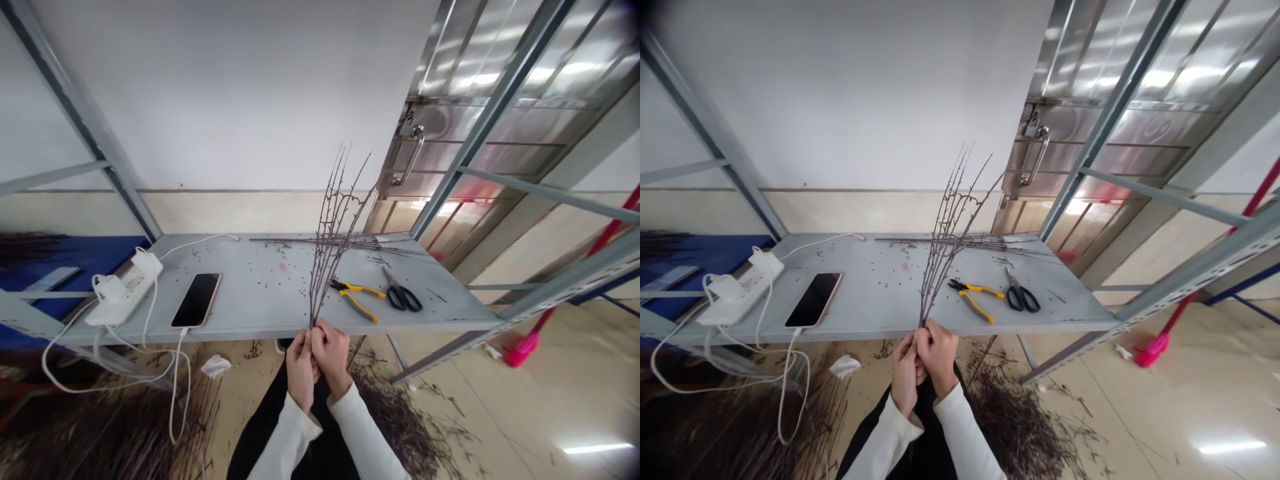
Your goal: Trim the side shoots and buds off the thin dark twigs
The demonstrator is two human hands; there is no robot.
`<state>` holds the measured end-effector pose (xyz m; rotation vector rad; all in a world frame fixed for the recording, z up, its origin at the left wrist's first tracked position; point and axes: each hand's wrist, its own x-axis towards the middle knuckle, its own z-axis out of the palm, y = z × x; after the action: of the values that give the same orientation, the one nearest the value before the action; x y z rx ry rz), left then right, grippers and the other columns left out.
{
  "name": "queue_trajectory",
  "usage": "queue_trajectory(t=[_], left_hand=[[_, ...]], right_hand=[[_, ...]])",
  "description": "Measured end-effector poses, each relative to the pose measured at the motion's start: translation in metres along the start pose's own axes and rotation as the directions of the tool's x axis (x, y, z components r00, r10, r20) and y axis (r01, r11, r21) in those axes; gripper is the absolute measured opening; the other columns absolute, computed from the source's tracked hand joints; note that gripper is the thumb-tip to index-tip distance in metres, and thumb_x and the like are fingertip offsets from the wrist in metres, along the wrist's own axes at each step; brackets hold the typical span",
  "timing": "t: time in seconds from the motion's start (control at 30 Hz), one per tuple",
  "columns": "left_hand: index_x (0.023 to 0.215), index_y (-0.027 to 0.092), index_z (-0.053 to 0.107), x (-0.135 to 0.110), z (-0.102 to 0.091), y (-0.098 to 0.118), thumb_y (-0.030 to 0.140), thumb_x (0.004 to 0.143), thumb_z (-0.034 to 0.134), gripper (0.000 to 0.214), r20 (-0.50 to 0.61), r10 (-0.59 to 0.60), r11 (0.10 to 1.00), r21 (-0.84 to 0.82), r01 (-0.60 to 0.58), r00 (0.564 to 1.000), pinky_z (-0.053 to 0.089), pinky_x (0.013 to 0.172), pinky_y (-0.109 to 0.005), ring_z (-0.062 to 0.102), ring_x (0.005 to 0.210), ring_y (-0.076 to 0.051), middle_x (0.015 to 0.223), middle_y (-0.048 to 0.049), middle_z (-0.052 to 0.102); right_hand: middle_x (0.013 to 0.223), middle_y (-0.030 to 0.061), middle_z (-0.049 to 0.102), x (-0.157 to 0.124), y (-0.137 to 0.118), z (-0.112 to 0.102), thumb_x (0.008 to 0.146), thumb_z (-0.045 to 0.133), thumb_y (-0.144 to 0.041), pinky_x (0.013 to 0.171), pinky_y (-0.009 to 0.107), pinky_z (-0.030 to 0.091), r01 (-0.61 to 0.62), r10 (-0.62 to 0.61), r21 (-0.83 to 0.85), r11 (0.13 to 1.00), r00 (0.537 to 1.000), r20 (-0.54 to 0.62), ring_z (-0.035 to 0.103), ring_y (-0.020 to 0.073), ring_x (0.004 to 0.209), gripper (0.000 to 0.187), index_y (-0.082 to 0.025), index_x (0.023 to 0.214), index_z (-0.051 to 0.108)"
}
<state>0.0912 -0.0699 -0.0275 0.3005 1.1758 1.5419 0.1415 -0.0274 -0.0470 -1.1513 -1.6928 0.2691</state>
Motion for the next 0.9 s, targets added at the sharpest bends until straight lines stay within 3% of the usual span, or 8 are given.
queue_trajectory(t=[0.2,0.4,0.7,0.9], left_hand=[[0.061,0.017,0.055,-0.007,0.004,0.001,0.060,0.044,0.077,0.051,-0.015,-0.024,0.998,-0.056,0.023,1.000,0.008,0.029,-0.015,0.015,0.029,0.000,0.033,0.0134,0.027],[0.056,0.017,0.050,-0.013,0.009,0.004,0.058,0.044,0.079,0.052,0.008,-0.023,0.994,-0.104,0.024,1.000,0.007,0.030,-0.016,0.017,0.029,0.000,0.036,0.0124,0.030],[0.059,0.020,0.041,-0.004,-0.001,0.006,0.063,0.054,0.072,0.053,0.133,-0.044,0.999,0.013,0.043,0.990,0.009,0.030,-0.014,0.012,0.031,-0.001,0.038,0.0141,0.022],[0.068,0.019,0.051,-0.012,-0.020,-0.004,0.065,0.063,0.064,0.048,0.140,0.074,0.977,0.187,-0.100,0.987,0.016,0.034,-0.017,0.019,0.037,-0.004,0.046,0.0106,0.029]], right_hand=[[0.038,-0.0086,0.027,-0.002,-0.004,-0.003,0.071,0.038,-0.013,0.039,0.019,0.021,0.026,-0.025,0.007,1.000,0.990,-0.139,0.029,0.0062,0.033,0.028,-0.021,0.046,0.028],[0.039,-0.0088,0.024,-0.001,-0.007,-0.007,0.071,0.038,-0.014,0.040,0.020,0.021,0.019,-0.010,0.050,0.999,0.983,-0.182,0.026,0.0060,0.034,0.029,-0.022,0.047,0.026],[0.042,-0.0086,0.023,0.009,-0.009,-0.009,0.072,0.035,-0.017,0.040,0.020,0.021,-0.123,0.131,0.161,0.979,0.991,-0.039,0.026,0.0065,0.037,0.025,-0.022,0.050,0.026],[0.045,-0.0080,0.023,0.016,-0.009,-0.004,0.078,0.032,-0.020,0.042,0.021,0.021,-0.281,0.271,0.201,0.938,0.960,0.074,0.026,0.0082,0.043,0.026,-0.024,0.054,0.023]])
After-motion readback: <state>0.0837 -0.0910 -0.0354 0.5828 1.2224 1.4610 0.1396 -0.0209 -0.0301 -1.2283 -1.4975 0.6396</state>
